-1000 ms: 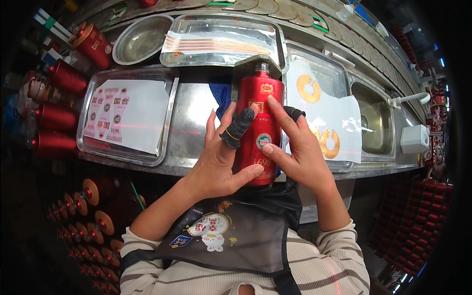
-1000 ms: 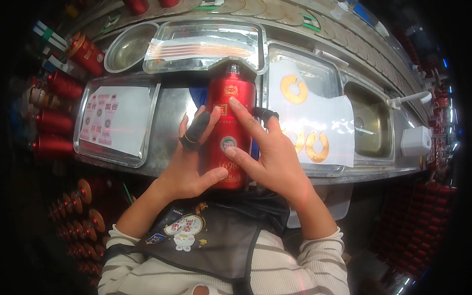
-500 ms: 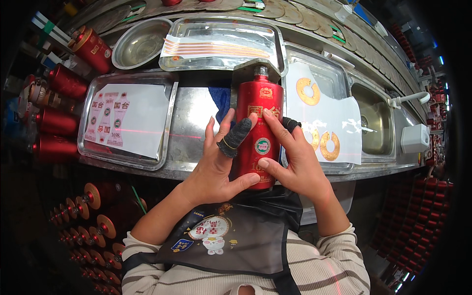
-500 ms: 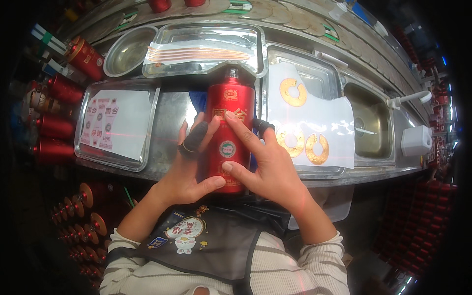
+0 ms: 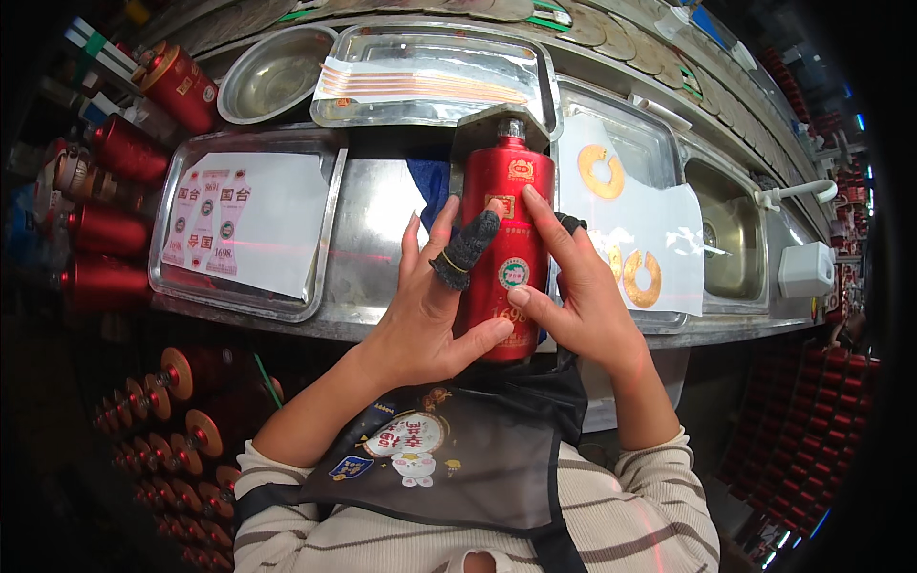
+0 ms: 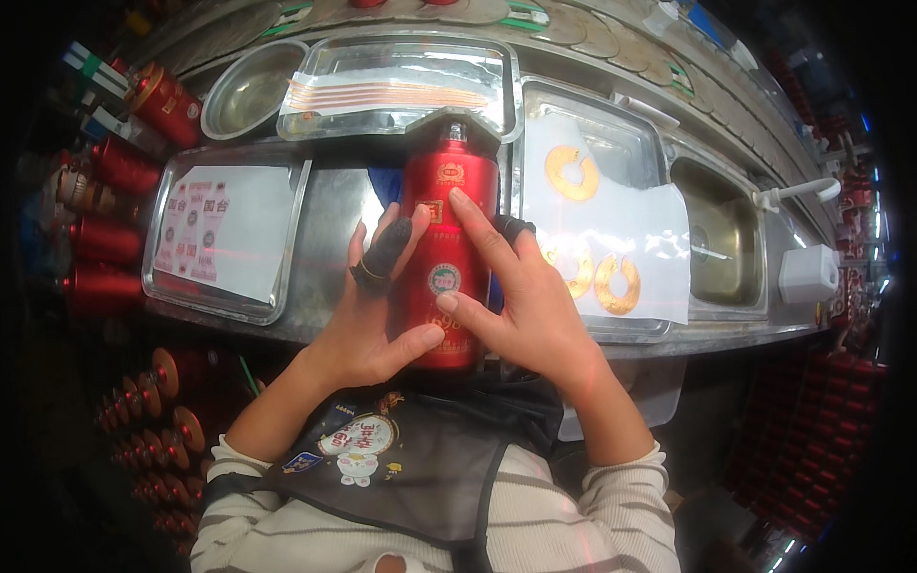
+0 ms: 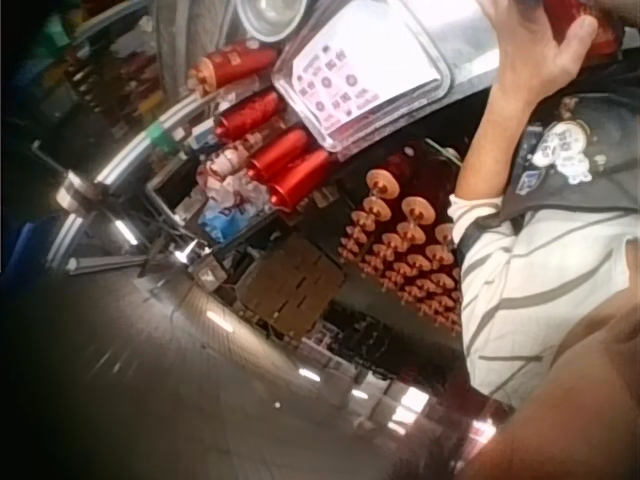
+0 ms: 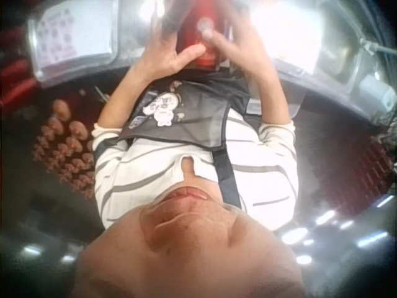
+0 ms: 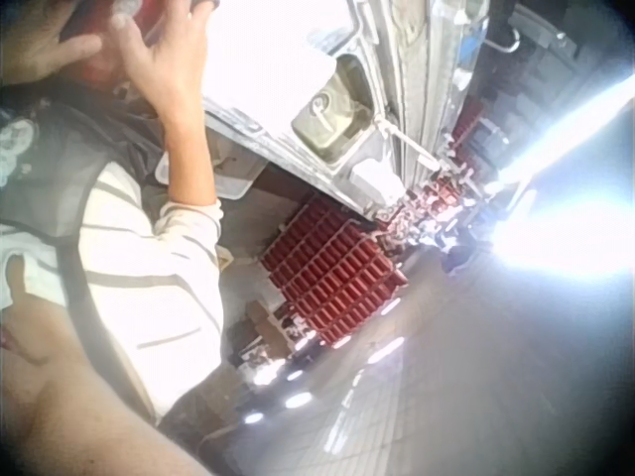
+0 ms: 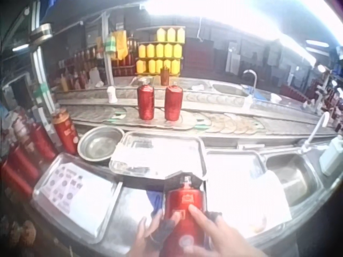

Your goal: The person applies circular labels to the necks of red cylindrical containers and then wraps rectangular paper labels around the bodies. They smooth each label by hand and place finished containers on a tray.

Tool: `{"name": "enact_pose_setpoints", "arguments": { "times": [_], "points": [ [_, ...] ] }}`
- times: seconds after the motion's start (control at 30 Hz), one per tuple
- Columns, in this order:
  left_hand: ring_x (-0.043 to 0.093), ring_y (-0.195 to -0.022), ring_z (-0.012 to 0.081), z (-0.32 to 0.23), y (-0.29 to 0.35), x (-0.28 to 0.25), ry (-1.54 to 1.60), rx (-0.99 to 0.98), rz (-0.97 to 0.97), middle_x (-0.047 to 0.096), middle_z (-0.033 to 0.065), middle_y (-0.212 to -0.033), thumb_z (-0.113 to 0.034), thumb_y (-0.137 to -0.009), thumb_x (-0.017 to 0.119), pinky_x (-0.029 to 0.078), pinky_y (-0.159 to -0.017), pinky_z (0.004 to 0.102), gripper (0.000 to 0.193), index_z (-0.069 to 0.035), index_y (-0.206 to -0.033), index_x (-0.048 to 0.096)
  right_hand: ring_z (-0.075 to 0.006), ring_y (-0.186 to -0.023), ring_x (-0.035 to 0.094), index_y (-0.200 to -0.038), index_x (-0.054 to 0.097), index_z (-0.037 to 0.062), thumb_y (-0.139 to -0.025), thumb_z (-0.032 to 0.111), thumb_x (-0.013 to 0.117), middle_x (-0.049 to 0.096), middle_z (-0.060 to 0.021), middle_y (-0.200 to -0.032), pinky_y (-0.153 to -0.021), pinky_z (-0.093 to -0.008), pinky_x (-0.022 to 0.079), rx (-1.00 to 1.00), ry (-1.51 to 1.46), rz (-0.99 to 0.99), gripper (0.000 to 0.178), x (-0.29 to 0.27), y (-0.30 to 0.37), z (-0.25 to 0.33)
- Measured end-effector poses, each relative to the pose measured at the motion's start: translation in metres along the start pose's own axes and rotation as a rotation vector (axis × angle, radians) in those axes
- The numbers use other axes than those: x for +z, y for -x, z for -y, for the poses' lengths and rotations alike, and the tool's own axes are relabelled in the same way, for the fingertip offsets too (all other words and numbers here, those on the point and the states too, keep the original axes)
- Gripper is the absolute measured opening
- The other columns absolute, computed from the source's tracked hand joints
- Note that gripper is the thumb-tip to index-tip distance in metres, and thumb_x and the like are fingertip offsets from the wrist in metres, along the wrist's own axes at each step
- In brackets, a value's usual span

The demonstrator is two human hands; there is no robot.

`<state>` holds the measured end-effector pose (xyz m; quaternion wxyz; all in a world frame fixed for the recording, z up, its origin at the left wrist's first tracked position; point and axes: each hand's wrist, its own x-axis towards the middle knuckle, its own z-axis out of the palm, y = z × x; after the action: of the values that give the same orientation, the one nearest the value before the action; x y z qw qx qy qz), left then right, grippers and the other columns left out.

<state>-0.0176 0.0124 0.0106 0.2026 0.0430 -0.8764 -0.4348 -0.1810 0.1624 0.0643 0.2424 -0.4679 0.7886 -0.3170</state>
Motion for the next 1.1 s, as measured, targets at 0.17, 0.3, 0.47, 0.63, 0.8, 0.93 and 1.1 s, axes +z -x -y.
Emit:
{"name": "enact_pose_setpoints", "arguments": {
  "times": [0.17, 0.3, 0.47, 0.63, 0.8, 0.93, 1.1],
  "points": [
    [0.017, -0.153, 0.0458, 0.003, 0.0, -0.001, 0.01, 0.012, -0.016, 0.026, 0.0146, -0.166, -0.038, -0.088, 0.074, 0.0, -0.119, 0.0663, 0.095, -0.014, -0.161, 0.019, -0.0224, -0.074, 0.046, -0.161, 0.034, 0.0234, -0.084, 0.03, 0.075, 0.051, -0.0113, -0.094, -0.069, -0.032, 0.042, -0.045, -0.039, -0.027, 0.087, 0.002, -0.001, -0.009],
    [0.023, -0.155, 0.036, 0.015, 0.002, -0.009, 0.161, 0.014, -0.074, 0.025, 0.0141, -0.168, -0.025, -0.096, 0.064, -0.002, -0.12, 0.0619, 0.082, -0.012, -0.162, 0.017, -0.021, -0.076, 0.041, -0.16, 0.036, 0.0184, -0.087, 0.031, 0.072, 0.062, -0.0123, -0.114, -0.074, -0.0317, 0.042, 0.015, -0.122, -0.022, 0.082, -0.002, 0.006, -0.002],
    [0.022, -0.154, 0.0372, 0.009, 0.004, -0.006, 0.188, -0.021, -0.045, 0.029, 0.0128, -0.167, -0.029, -0.096, 0.065, -0.001, -0.121, 0.0614, 0.082, -0.012, -0.161, 0.019, -0.0217, -0.076, 0.04, -0.158, 0.04, 0.0234, -0.087, 0.035, 0.074, 0.057, -0.0127, -0.105, -0.074, -0.0321, 0.042, -0.009, -0.062, -0.027, 0.08, 0.0, 0.014, -0.001],
    [0.019, -0.154, 0.04, 0.007, 0.003, 0.0, 0.107, -0.019, 0.002, 0.029, 0.0113, -0.167, -0.034, -0.094, 0.068, 0.001, -0.12, 0.0624, 0.086, -0.012, -0.162, 0.019, -0.0176, -0.075, 0.037, -0.158, 0.039, 0.0201, -0.083, 0.034, 0.078, 0.052, -0.0073, -0.105, -0.068, -0.0295, 0.039, -0.043, 0.059, -0.007, 0.086, 0.001, 0.012, -0.009],
    [0.02, -0.154, 0.0401, 0.012, 0.003, 0.003, 0.22, 0.011, -0.067, 0.029, 0.012, -0.167, -0.035, -0.095, 0.068, 0.0, -0.12, 0.063, 0.085, -0.012, -0.162, 0.02, -0.0122, -0.076, 0.036, -0.159, 0.037, 0.0142, -0.086, 0.03, 0.076, 0.059, -0.0053, -0.13, -0.064, -0.0258, 0.038, -0.018, 0.024, 0.016, 0.084, -0.003, 0.01, -0.005],
    [0.021, -0.154, 0.0401, 0.015, -0.005, -0.002, 0.152, 0.071, -0.043, 0.029, 0.0109, -0.167, -0.035, -0.095, 0.068, 0.001, -0.12, 0.0634, 0.084, -0.014, -0.161, 0.021, -0.0105, -0.076, 0.038, -0.159, 0.038, 0.0155, -0.09, 0.026, 0.072, 0.059, -0.0056, -0.13, -0.063, -0.0238, 0.038, -0.089, 0.05, -0.05, 0.077, 0.002, 0.007, -0.011],
    [0.023, -0.153, 0.0383, 0.021, -0.006, 0.002, 0.185, 0.062, -0.023, 0.03, 0.009, -0.166, -0.035, -0.095, 0.066, 0.002, -0.12, 0.0629, 0.083, -0.013, -0.162, 0.022, -0.0109, -0.076, 0.039, -0.158, 0.04, 0.0163, -0.092, 0.024, 0.071, 0.061, -0.0029, -0.116, -0.064, -0.0244, 0.039, -0.042, 0.018, -0.049, 0.074, 0.007, 0.008, -0.005]
  ]
}}
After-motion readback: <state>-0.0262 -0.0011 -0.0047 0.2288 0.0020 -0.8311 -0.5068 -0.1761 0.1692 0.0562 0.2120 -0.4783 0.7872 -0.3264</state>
